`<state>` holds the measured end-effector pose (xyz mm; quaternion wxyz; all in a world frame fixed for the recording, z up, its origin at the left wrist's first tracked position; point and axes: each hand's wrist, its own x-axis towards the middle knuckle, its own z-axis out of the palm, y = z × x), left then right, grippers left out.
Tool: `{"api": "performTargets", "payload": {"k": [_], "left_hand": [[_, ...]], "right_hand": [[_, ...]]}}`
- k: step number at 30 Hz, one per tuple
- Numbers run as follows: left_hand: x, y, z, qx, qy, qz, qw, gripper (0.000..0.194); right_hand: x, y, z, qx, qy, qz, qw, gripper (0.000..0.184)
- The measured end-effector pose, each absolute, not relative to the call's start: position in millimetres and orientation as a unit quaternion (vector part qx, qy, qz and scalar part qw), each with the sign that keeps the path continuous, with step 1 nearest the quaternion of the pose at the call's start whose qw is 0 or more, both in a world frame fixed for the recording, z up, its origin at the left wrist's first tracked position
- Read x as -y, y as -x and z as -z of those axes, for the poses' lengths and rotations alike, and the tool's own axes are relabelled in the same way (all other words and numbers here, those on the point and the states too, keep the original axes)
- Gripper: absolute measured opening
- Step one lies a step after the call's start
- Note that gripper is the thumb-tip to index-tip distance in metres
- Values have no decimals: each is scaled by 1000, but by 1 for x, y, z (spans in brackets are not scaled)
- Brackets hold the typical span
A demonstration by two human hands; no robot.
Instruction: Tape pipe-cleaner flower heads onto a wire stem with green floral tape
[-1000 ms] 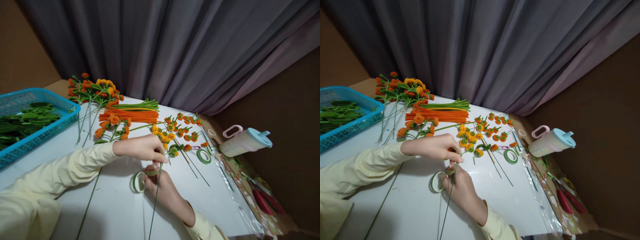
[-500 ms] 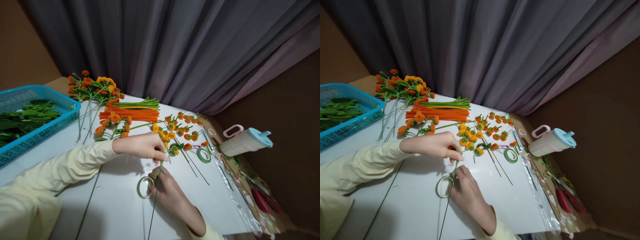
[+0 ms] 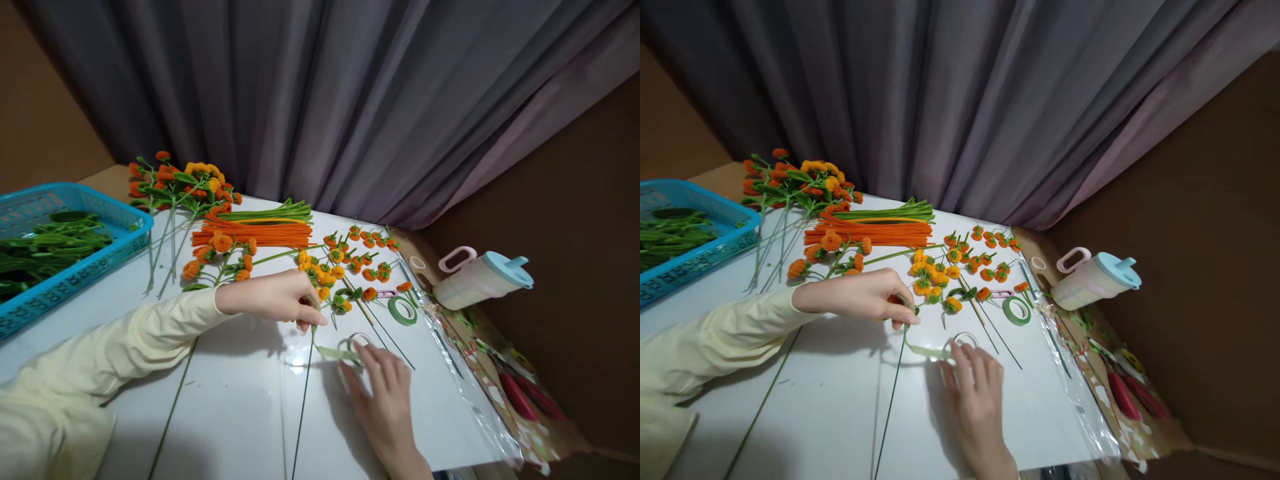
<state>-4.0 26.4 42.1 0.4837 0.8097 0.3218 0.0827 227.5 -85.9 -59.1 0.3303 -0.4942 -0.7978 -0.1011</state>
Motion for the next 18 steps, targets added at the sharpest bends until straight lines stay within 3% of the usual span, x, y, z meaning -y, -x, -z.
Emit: {"api": "performTargets", "payload": {"k": [3,8,14,18], "left_hand": [[-26,3,-44,-323,-811,-71,482,30],[-26,2,-45,-326,-813,-63,478,29],[-26,3,-45,-330,-815,-56,474,31],[-24,2,-48,-339,-813,-49,472,31]], "right_hand": [[98,-229,64,872,399,29,283,34],[80,-249,47,761,517,-86,382,18],[35,-259,44,810,522,-194,184,22],[36,-264,41,794,552,-190,168,22]]}}
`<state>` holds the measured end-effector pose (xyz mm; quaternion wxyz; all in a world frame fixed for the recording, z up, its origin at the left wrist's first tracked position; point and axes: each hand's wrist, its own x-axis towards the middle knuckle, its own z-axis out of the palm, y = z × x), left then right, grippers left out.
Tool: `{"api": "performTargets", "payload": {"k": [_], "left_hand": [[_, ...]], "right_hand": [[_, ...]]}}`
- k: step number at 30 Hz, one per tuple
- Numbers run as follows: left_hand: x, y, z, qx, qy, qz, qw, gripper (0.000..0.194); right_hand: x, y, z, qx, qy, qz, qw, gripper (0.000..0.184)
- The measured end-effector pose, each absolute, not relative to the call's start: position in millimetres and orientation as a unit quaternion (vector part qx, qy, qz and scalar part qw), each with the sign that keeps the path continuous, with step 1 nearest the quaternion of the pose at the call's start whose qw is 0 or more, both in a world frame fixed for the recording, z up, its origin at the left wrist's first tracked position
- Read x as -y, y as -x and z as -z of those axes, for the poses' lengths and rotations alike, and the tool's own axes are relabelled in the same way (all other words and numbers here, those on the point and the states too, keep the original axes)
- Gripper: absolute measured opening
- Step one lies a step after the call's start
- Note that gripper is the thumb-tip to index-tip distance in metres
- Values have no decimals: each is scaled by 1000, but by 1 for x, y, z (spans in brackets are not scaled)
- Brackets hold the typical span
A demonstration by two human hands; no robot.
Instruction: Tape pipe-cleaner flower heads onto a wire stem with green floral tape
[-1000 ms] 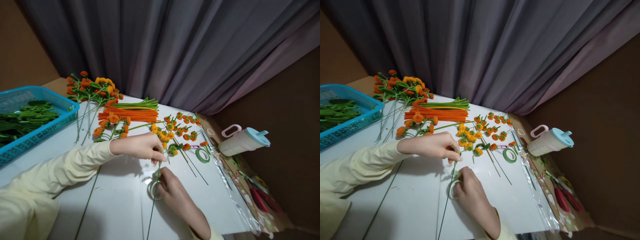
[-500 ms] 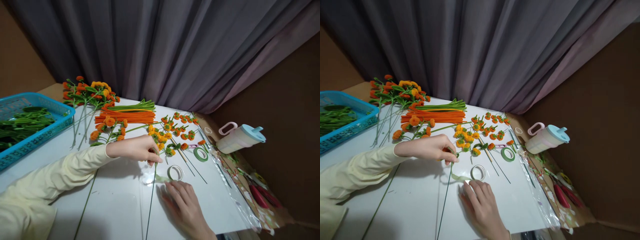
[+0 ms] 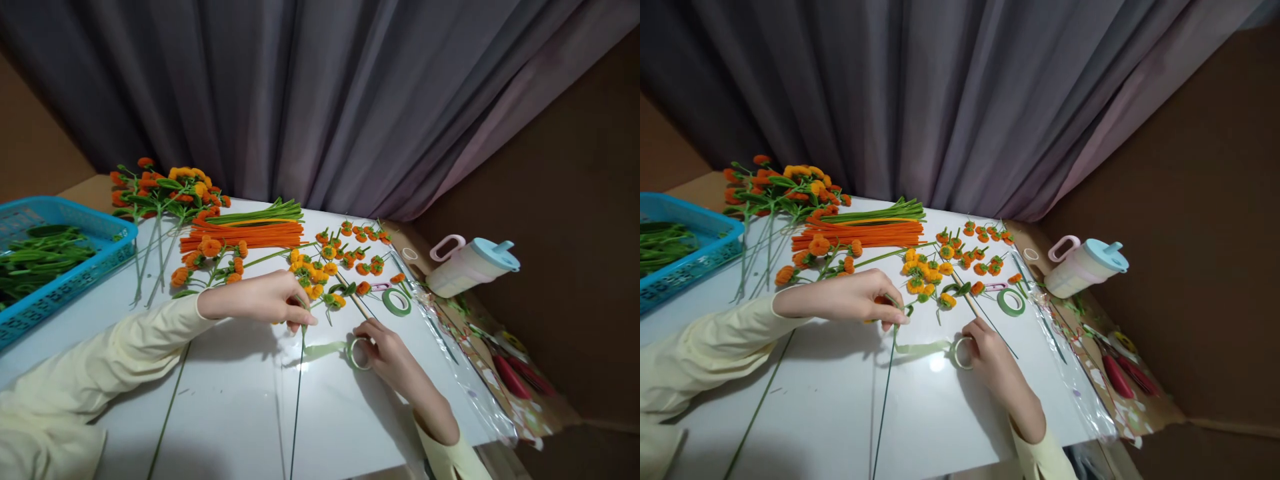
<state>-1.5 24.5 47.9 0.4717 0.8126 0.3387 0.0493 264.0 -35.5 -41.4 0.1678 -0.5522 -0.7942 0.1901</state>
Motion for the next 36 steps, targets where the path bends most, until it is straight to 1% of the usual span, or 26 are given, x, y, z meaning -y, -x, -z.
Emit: {"api": "performTargets", "payload": {"k": [3,5,6,8,11,13,15,17,19,20,22,25,26,28,30,31,33,36], "left_hand": [[-24,0,-49,-338,-814,-48,470,30],[-24,0,-49,-338,-816,-45,467,30],[-24,0,-48,-337,-817,-43,465,30],[-25,0,-47,-334,-820,-41,463,31],[-27,0,-44,-328,-823,-43,461,33],[-28,1,-42,-327,-824,-44,460,34],[-28,1,-41,-326,-825,-44,460,34],[-28,1,-41,-328,-824,-41,460,34],[-28,1,-41,-328,-824,-38,460,35],[-28,1,-41,-327,-824,-37,460,35],[-28,1,-42,-328,-825,-35,459,34],[-28,0,-43,-336,-823,-33,457,33],[-28,0,-43,-337,-823,-33,457,33],[-28,0,-43,-337,-822,-32,459,34],[-27,1,-43,-337,-821,-33,461,35],[-27,1,-43,-338,-820,-35,461,35],[-27,1,-44,-341,-819,-39,461,34],[-27,0,-44,-339,-820,-42,460,34]], "right_hand": [[45,-273,38,752,592,-156,246,23],[50,-279,38,715,620,-168,276,28],[53,-283,38,693,636,-197,276,30],[55,-289,39,642,661,-291,255,33],[56,-297,43,573,657,-433,229,40],[57,-300,44,569,641,-456,238,40],[61,-301,45,602,636,-408,259,39],[66,-302,49,659,631,-300,278,40],[73,-302,55,713,610,-201,281,45],[76,-302,60,735,595,-170,275,47],[79,-300,70,770,564,-146,262,47],[79,-295,82,789,542,-134,259,50],[78,-294,84,789,541,-131,261,48],[74,-292,85,785,546,-122,266,37],[71,-291,81,780,552,-118,270,22],[71,-291,79,776,555,-124,273,18],[71,-290,73,761,559,-164,285,20],[79,-288,62,699,557,-296,337,24]]}}
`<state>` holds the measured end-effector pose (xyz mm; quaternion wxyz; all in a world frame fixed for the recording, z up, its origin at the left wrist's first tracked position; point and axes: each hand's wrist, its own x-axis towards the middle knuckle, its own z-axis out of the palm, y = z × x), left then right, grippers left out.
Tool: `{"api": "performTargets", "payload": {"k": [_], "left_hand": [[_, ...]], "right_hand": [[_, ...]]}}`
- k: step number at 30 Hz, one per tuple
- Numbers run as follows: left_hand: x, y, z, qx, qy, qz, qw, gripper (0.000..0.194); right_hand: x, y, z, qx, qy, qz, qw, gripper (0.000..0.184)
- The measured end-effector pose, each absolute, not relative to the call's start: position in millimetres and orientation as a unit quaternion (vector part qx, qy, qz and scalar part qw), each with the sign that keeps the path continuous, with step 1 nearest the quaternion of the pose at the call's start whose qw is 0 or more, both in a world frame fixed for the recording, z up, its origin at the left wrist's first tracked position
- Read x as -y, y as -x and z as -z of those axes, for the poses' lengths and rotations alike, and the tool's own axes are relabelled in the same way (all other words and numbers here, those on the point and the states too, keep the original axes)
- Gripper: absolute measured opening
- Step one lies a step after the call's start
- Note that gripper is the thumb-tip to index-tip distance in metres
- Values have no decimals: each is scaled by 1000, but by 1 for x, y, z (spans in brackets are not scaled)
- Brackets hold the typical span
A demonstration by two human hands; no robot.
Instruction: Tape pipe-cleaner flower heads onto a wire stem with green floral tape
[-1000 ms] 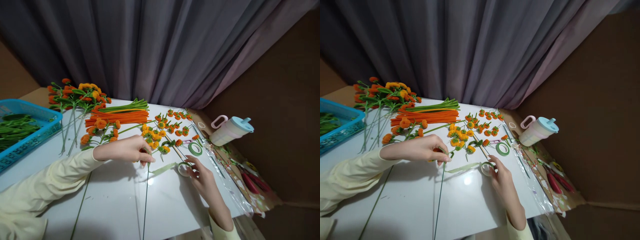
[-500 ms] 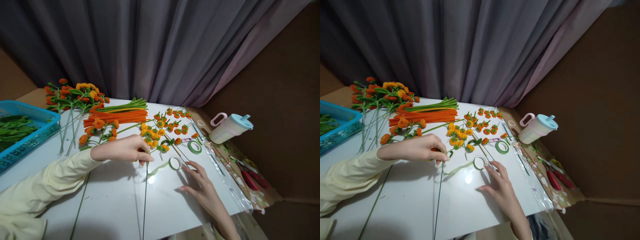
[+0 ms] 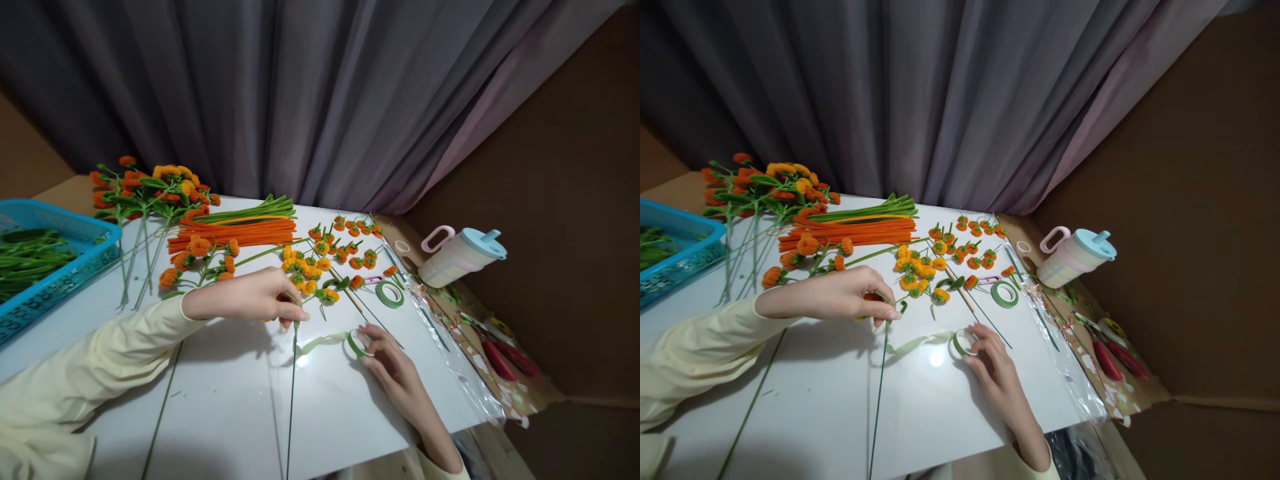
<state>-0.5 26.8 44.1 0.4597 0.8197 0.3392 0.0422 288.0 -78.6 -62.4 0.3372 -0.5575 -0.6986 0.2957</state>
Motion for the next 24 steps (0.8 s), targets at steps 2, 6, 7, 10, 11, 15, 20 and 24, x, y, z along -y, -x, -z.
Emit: {"api": "performTargets", "payload": {"k": [2,6,7,10,11,15,20,24], "left_hand": [[-27,0,-44,-338,-819,-43,462,34],[-28,0,-43,-340,-815,-42,466,34],[-28,0,-43,-342,-816,-42,465,34],[-28,1,-44,-343,-817,-40,462,35],[-28,1,-44,-342,-818,-41,462,34],[-28,1,-44,-339,-819,-40,461,34],[-27,2,-44,-331,-823,-42,459,34],[-27,2,-44,-328,-824,-45,459,35]], "right_hand": [[85,-285,54,619,567,-382,386,25],[89,-274,42,487,608,-477,407,31],[88,-271,41,472,616,-495,391,34],[82,-266,45,470,656,-487,334,41],[80,-266,47,487,676,-449,322,41],[76,-272,54,610,709,-189,301,40],[77,-283,49,764,588,-172,201,42],[74,-293,50,791,537,-209,206,28]]}}
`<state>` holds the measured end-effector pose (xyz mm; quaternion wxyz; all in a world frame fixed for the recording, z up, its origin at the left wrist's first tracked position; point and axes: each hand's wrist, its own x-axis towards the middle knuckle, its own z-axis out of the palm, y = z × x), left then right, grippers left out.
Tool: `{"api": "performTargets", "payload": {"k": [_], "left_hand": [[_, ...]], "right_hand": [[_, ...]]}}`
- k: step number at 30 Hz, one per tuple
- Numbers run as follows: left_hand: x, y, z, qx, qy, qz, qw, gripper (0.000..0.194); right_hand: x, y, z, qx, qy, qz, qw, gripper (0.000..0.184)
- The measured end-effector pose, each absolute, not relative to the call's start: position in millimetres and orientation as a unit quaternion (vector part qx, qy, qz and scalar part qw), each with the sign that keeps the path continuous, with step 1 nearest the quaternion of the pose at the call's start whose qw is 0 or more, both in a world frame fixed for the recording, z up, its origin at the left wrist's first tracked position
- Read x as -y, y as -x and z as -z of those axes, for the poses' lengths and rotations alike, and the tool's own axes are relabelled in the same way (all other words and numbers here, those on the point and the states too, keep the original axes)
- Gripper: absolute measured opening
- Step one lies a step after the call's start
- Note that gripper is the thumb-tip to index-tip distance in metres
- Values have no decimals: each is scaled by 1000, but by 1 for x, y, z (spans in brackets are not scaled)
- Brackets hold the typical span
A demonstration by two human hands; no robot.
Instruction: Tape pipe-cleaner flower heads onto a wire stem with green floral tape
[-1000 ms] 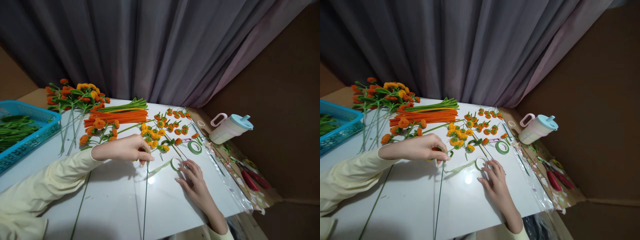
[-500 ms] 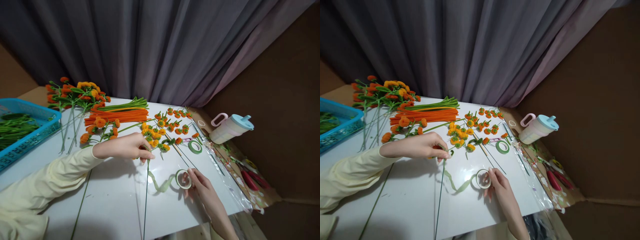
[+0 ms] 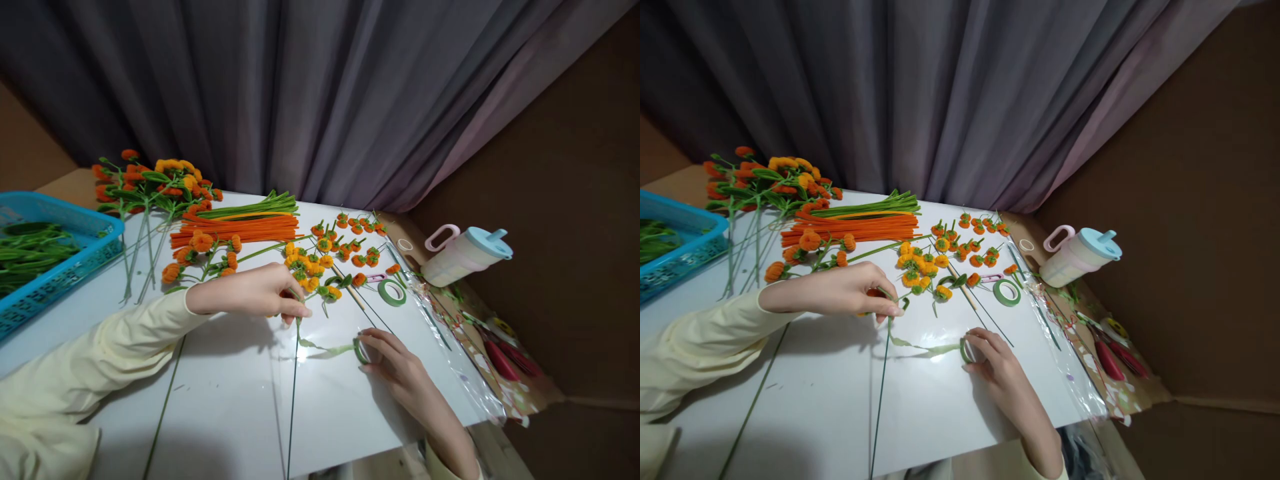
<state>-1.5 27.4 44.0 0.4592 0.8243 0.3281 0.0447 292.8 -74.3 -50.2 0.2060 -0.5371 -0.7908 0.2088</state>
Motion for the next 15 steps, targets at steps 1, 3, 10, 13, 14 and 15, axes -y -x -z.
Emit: {"api": "performTargets", "payload": {"k": [1,3,10,13,14,15], "left_hand": [[-27,1,-44,-327,-825,-45,459,35],[-28,1,-44,-326,-825,-45,460,35],[-27,2,-43,-326,-824,-42,461,35],[-28,2,-42,-331,-823,-42,460,36],[-28,2,-42,-332,-822,-41,460,36],[-28,2,-42,-332,-822,-41,461,36]], "right_hand": [[74,-295,51,790,534,-210,218,27],[75,-297,50,781,536,-213,238,28],[76,-289,29,698,566,-363,244,32],[65,-286,30,673,574,-410,222,38],[61,-285,33,678,575,-403,217,38],[57,-283,35,689,577,-380,217,37]]}}
